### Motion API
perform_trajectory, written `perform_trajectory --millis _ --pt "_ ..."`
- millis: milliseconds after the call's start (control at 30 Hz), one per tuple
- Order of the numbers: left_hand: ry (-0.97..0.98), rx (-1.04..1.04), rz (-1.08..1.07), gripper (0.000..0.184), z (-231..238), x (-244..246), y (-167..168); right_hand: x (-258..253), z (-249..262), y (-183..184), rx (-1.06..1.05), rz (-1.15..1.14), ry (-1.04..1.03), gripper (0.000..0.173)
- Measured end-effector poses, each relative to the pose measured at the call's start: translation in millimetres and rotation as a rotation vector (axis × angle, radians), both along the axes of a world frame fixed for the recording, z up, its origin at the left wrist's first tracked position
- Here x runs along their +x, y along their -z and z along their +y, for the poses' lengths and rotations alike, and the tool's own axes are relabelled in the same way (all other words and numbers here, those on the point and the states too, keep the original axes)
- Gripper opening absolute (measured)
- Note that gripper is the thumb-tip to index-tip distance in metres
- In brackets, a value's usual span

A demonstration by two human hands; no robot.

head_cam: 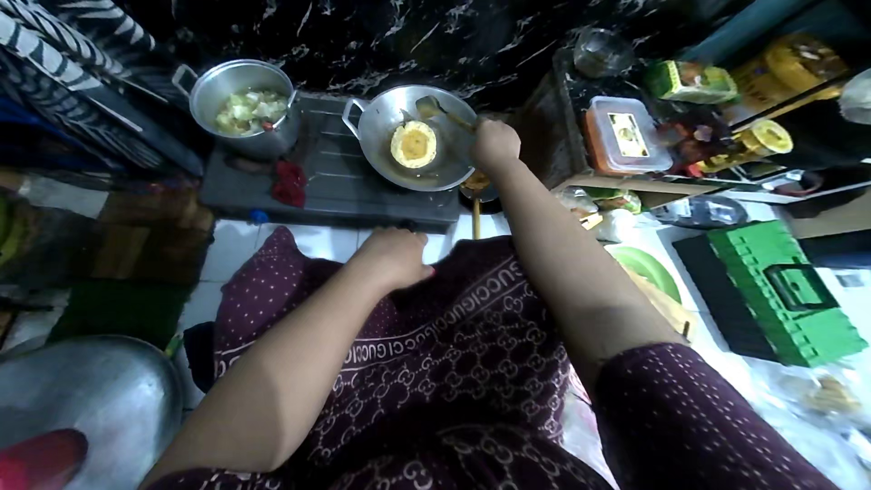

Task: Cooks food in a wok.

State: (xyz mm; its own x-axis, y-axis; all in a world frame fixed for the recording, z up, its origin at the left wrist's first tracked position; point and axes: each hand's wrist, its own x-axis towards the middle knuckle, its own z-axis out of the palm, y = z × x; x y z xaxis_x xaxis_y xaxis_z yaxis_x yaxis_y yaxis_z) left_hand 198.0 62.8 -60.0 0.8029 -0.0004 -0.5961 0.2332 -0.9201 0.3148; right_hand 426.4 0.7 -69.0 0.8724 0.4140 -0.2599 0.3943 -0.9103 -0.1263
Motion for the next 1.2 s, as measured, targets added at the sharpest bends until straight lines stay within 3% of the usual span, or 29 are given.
perform_trajectory --millis 267,733,933,1200 --pt "-0.032 -0.012 -0.021 0.059 5 2 5 3 24 34 -0.105 -0.015 -0.18 0.062" --pt "-0.006 0.005 0.007 0.06 1 3 2 4 12 32 -0.146 -0.002 -0.183 0.056" --pt "-0.001 0.011 0.024 0.062 0 2 2 -1 7 21 -0.124 -0.001 -0.089 0.061" --pt "-0.015 0.001 0.016 0.061 2 0 5 -3 6 19 -0.09 0.02 0.026 0.049"
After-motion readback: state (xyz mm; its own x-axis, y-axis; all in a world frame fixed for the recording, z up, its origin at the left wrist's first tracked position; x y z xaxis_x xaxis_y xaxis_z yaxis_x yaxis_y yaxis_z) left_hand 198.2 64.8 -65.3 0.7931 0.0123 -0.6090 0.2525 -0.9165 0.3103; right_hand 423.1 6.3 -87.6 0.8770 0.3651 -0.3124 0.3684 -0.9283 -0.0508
